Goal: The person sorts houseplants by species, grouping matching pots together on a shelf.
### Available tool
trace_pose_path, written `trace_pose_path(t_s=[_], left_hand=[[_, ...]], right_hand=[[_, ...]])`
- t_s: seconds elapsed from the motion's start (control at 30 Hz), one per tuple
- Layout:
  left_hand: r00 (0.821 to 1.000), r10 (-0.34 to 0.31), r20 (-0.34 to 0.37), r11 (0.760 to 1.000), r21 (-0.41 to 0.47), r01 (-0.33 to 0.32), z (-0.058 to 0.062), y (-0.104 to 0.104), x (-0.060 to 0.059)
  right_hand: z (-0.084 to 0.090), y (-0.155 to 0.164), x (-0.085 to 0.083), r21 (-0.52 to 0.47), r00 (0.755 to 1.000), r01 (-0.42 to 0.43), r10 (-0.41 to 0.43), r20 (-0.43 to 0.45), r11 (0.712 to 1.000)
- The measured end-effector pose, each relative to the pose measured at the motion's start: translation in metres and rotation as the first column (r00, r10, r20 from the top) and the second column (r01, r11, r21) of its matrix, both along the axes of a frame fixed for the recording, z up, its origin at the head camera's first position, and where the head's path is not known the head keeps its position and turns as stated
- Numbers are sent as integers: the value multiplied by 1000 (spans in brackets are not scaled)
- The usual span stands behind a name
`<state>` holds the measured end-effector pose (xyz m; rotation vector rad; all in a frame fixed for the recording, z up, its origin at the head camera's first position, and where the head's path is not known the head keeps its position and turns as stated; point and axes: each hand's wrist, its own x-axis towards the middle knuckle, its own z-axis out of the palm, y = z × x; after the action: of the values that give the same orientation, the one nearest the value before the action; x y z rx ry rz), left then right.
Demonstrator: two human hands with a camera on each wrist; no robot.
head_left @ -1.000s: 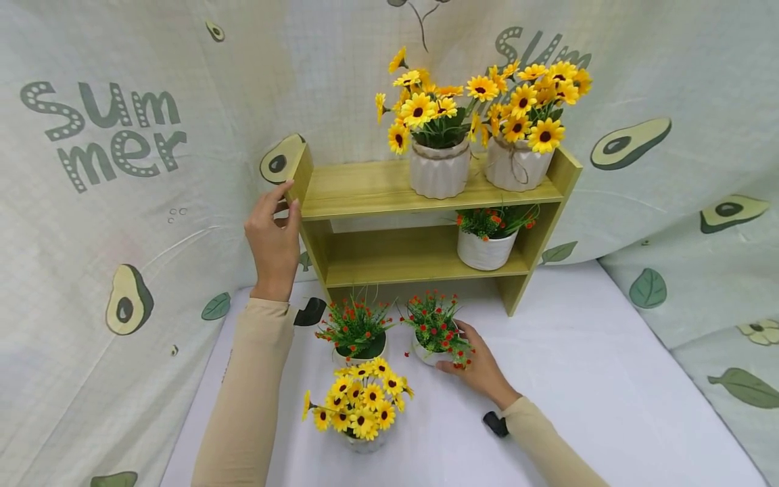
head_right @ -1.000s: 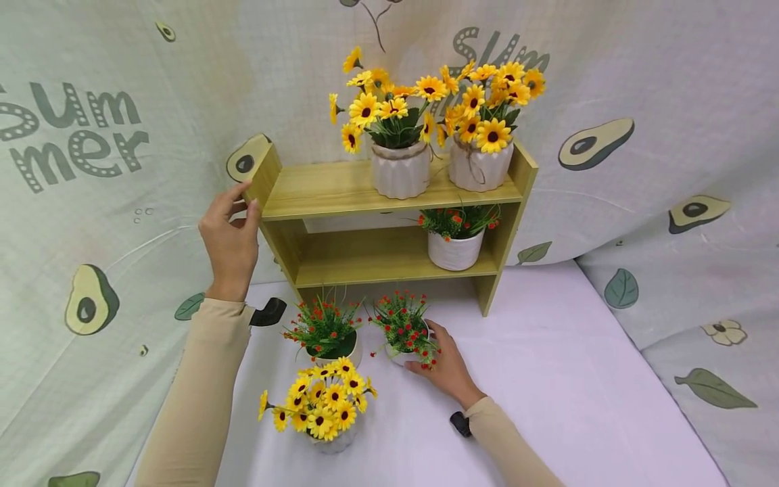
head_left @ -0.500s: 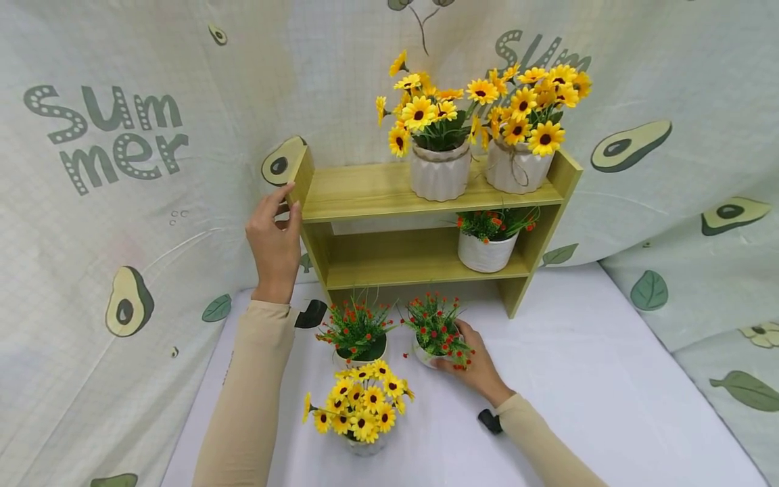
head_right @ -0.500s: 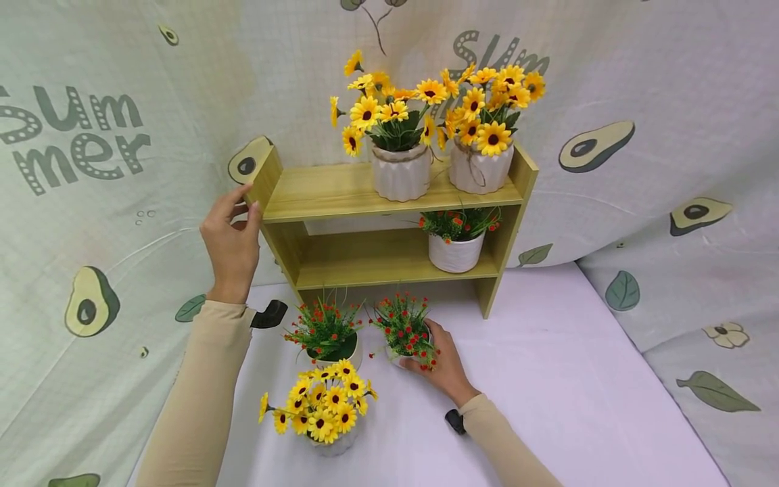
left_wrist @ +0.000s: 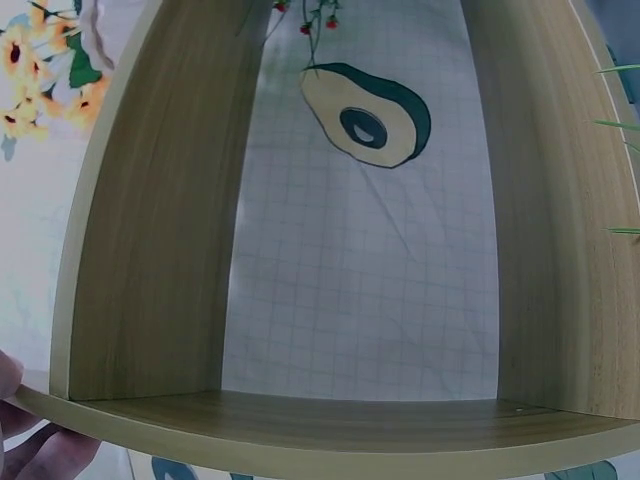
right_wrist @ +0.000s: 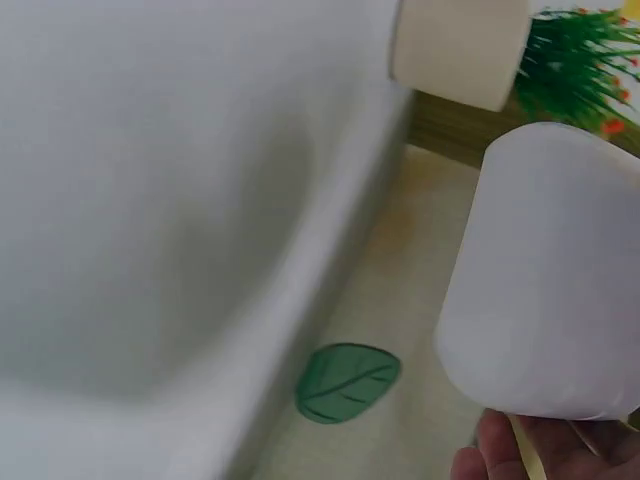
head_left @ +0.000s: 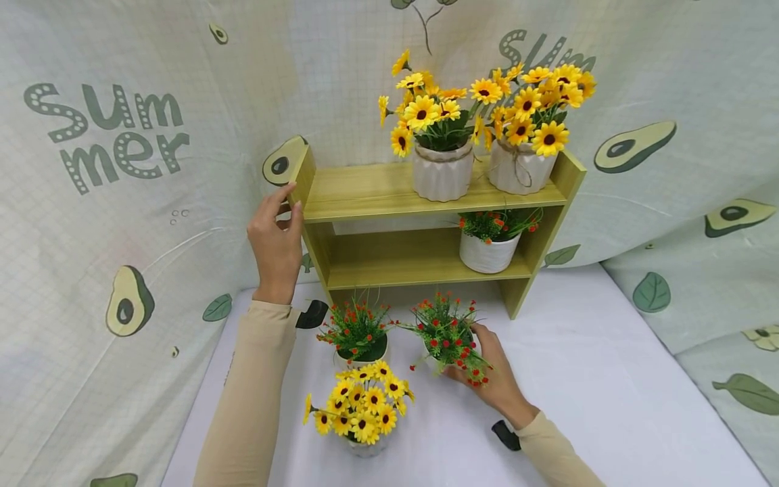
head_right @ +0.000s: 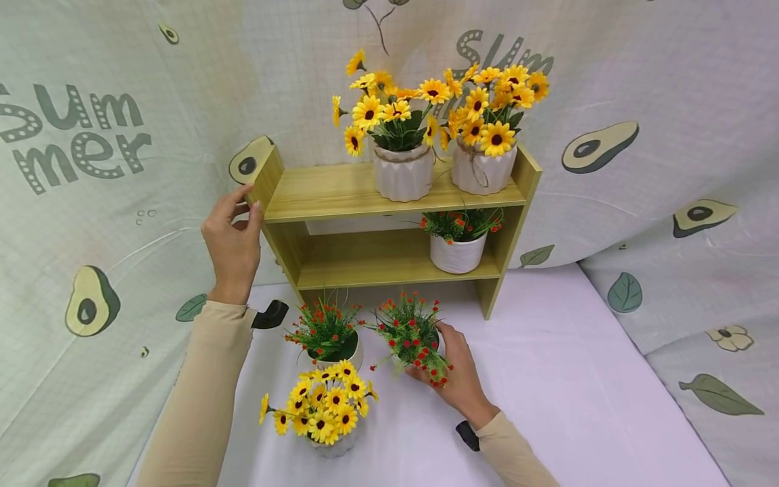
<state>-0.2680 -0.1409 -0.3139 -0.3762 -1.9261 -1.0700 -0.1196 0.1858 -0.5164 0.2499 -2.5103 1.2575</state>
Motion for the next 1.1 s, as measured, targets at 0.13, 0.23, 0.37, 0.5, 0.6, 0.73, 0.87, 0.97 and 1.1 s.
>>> trace_pose_path(t_s=[0.13,0.23,0.37,0.5,0.6,0.73,0.87,0.97,1.1], left_hand=[[1000,-1,2,1000,2,1,0,0,0],[1000,0,3,1000,1,0,1,1,1],[1000,3,3,1000,-2,-3,2,1,1],[1000,5,9,1000,-4,-5,2,1,1],[1000,3,15,1000,4,-3,2,1,1],[1000,4,13,1000,-2,-4,2,1,2],[1000,10,12,1000,-7,-10,2,1,2],[1000,8,15,1000,-3,-8,3,2,2],[1000,6,12,1000,-12,-6,2,1,3]], right_hand=[[20,0,3,13,996,1,0,-85,1000],[34,-1,3,20,988,2,1,-153,1000],[49,-3,-2,14,979,-1,3,-204,1000],[61,-5,-11,18,972,7,-3,-235,1000],[67,-7,-22,9,969,11,-8,-248,1000],[74,-11,-40,-1,967,16,-16,-255,1000],[79,-15,-58,27,965,43,-35,-260,999],[83,-18,-71,48,961,68,-53,-271,996],[87,-23,-86,82,951,91,-62,-303,992]])
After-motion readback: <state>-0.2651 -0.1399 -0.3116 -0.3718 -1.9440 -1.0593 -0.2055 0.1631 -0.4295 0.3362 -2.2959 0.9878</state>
